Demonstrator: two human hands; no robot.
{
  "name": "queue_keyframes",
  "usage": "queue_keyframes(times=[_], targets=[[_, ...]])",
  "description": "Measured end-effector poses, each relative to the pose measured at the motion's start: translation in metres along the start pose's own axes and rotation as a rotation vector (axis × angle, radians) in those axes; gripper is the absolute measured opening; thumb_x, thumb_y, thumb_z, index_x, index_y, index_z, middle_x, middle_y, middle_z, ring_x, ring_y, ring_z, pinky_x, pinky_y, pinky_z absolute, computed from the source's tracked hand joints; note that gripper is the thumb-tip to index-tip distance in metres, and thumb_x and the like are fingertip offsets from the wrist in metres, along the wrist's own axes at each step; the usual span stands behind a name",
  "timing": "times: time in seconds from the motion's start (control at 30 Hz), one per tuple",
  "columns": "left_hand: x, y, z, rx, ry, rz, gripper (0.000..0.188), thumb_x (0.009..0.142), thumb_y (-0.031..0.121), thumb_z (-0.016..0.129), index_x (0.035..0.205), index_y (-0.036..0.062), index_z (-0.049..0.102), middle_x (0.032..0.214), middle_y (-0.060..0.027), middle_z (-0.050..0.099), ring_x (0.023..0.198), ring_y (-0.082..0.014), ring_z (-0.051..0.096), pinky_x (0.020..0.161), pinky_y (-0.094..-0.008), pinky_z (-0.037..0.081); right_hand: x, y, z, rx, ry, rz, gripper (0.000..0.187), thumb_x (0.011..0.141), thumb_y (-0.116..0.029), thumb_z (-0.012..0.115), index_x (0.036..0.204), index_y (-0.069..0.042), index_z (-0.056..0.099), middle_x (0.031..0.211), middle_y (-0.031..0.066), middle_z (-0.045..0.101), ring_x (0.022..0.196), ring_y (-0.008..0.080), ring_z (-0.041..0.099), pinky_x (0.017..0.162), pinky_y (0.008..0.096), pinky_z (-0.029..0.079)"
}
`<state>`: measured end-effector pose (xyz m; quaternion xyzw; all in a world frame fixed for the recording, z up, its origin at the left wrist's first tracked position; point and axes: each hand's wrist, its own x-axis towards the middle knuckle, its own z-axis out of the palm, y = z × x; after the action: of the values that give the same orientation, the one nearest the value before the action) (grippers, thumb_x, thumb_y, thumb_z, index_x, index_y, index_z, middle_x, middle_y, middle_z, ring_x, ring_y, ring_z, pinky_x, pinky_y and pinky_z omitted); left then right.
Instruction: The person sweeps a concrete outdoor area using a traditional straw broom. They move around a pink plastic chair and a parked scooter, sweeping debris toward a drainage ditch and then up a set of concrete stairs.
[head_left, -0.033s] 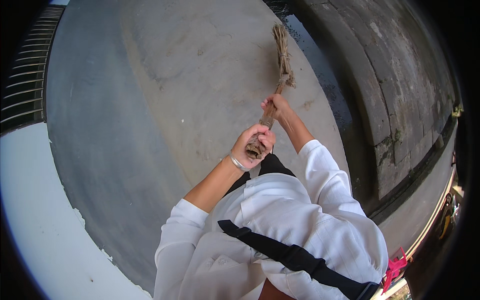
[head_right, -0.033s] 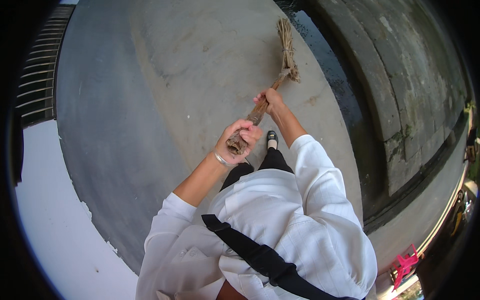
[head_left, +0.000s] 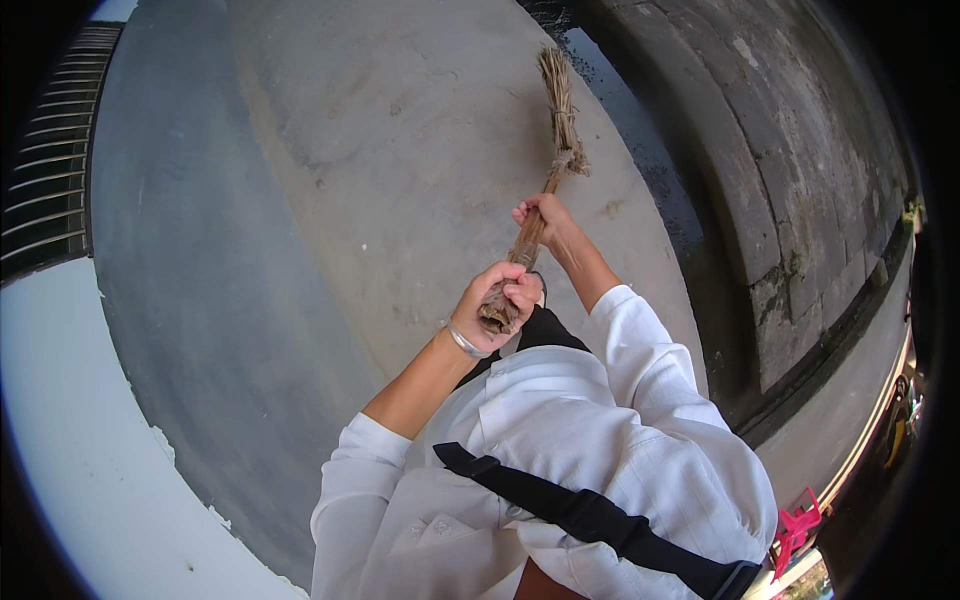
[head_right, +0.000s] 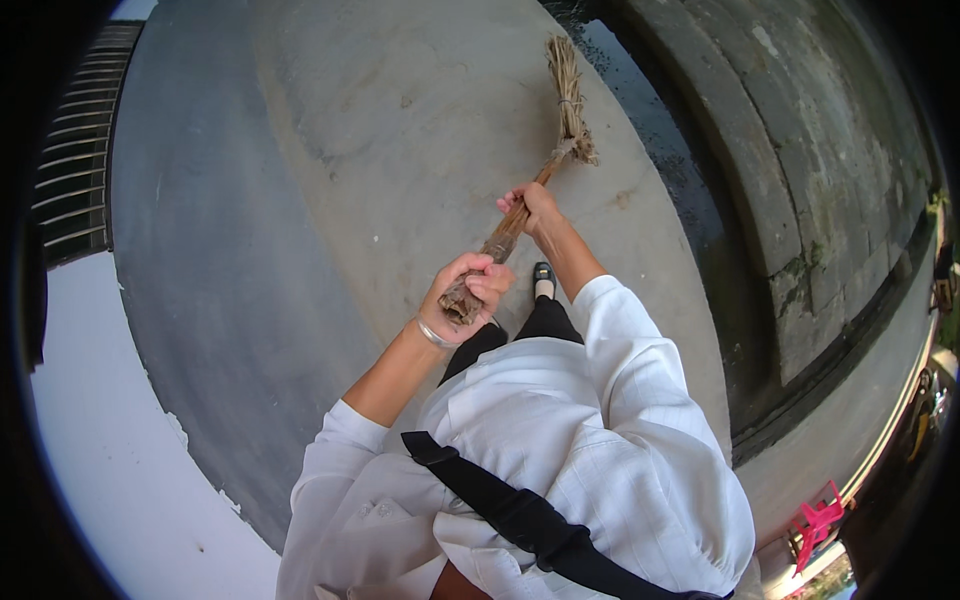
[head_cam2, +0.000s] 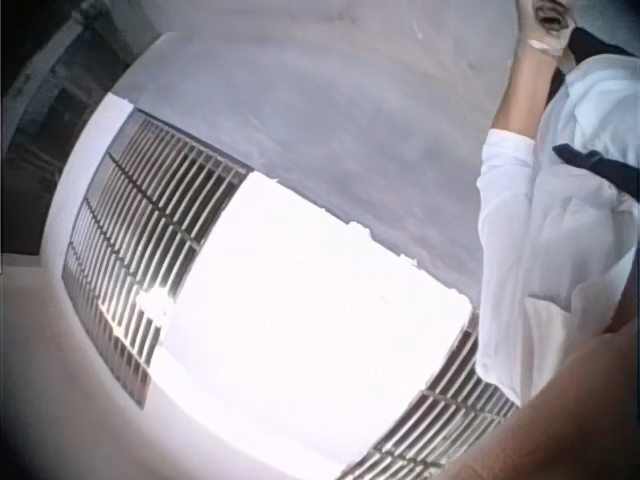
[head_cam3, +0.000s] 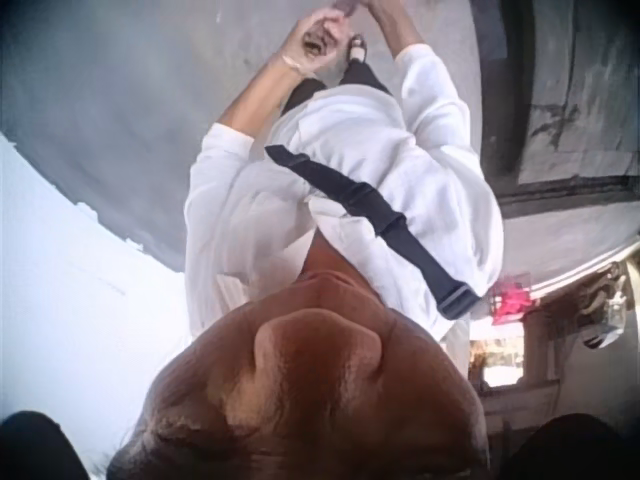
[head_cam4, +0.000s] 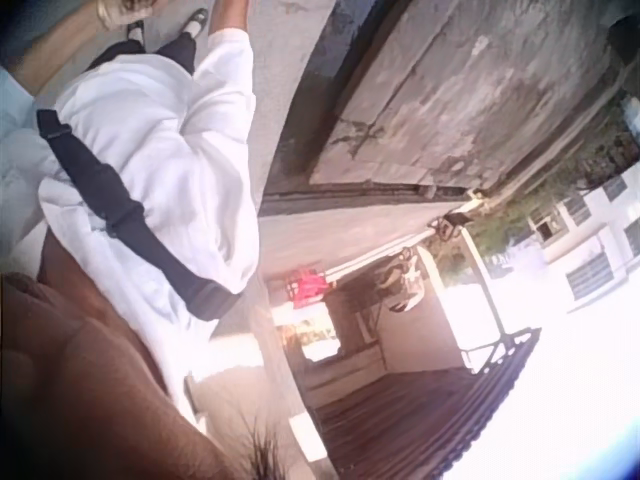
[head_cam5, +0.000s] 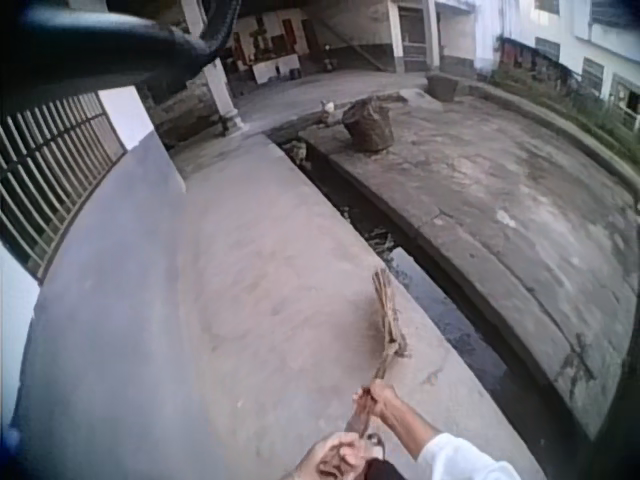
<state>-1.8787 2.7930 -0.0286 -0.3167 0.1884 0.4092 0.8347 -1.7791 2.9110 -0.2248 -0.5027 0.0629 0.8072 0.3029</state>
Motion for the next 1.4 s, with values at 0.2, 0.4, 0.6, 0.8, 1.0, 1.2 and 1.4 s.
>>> queue_keyframes(times=[0.2, 0.4, 0.6, 0.8, 1.0, 1.2, 1.4], targets=[[-0.018, -0.031, 0.033, 0.426, 0.266, 0.093, 0.009, 0.083, 0.009, 0.047, 0.082, 0.0022, 0.042, 0.068, -0.0034, 0.044, 0.057, -0.0077, 0.045, 0.053, -0.0220, 0.044, -0.026, 0.028, -0.002, 0.515, -0.333, 0.395, 0.021, 0.078, -0.001, 0.039, 0.059, -0.008, 0.035, 0.050, 0.0000, 0.036, 0.042, 0.0082, 0.037, 0.040, 0.0209, 0.036], [0.046, -0.014, 0.036, 0.685, 0.167, -0.027, 0.016, 0.082, 0.012, 0.046, 0.067, 0.0058, 0.047, 0.064, -0.0032, 0.051, 0.060, -0.0137, 0.050, 0.062, -0.0267, 0.044, 0.051, 0.030, -0.051, 0.689, -0.331, 0.396, 0.021, 0.078, -0.001, 0.039, 0.059, -0.007, 0.035, 0.048, -0.0010, 0.036, 0.037, 0.0068, 0.036, 0.035, 0.0184, 0.035], [0.077, 0.026, 0.063, 0.700, 0.023, -0.230, 0.017, 0.083, 0.011, 0.044, 0.068, 0.0048, 0.044, 0.063, -0.0014, 0.046, 0.056, -0.0094, 0.044, 0.057, -0.0229, 0.042, 0.001, -0.056, -0.024, 0.626, -0.193, 0.082, 0.022, 0.078, -0.001, 0.038, 0.058, -0.008, 0.035, 0.048, -0.0007, 0.035, 0.038, 0.0074, 0.033, 0.036, 0.0190, 0.032], [0.045, 0.074, 0.071, 0.820, 0.260, -0.437, 0.005, 0.082, 0.007, 0.043, 0.082, 0.0067, 0.039, 0.067, -0.0026, 0.043, 0.054, -0.0083, 0.042, 0.046, -0.0220, 0.039, 0.003, -0.033, -0.010, 0.646, -0.077, -0.102, 0.022, 0.079, -0.001, 0.041, 0.059, -0.008, 0.035, 0.051, -0.0007, 0.035, 0.041, 0.0083, 0.034, 0.039, 0.0212, 0.034], [0.053, 0.107, 0.086, 0.852, 0.293, -0.837, 0.012, 0.083, 0.006, 0.043, 0.091, 0.0116, 0.036, 0.068, -0.0028, 0.042, 0.051, -0.0061, 0.041, 0.040, -0.0199, 0.038, -0.028, 0.000, -0.023, 0.851, 0.142, -0.433, 0.018, 0.079, -0.003, 0.046, 0.063, -0.008, 0.038, 0.052, 0.0005, 0.038, 0.044, 0.0113, 0.037, 0.043, 0.0227, 0.037], [0.154, 0.126, 0.084, 0.363, 0.467, -1.168, 0.016, 0.084, 0.009, 0.043, 0.071, 0.0005, 0.038, 0.066, -0.0033, 0.041, 0.049, -0.0057, 0.042, 0.042, -0.0177, 0.043, -0.015, 0.002, -0.079, 1.061, 0.482, -0.461, 0.017, 0.078, -0.003, 0.041, 0.063, -0.008, 0.036, 0.053, 0.0023, 0.038, 0.045, 0.0134, 0.038, 0.045, 0.0268, 0.040], [0.244, 0.130, 0.087, 0.259, 0.622, -1.242, 0.016, 0.082, 0.009, 0.045, 0.072, -0.0013, 0.039, 0.065, -0.0030, 0.041, 0.050, -0.0061, 0.045, 0.044, -0.0174, 0.044, 0.048, -0.017, -0.127, 1.205, 0.621, -0.265, 0.010, 0.076, -0.004, 0.037, 0.066, -0.007, 0.037, 0.056, 0.0066, 0.040, 0.049, 0.0205, 0.042, 0.052, 0.0357, 0.046]])
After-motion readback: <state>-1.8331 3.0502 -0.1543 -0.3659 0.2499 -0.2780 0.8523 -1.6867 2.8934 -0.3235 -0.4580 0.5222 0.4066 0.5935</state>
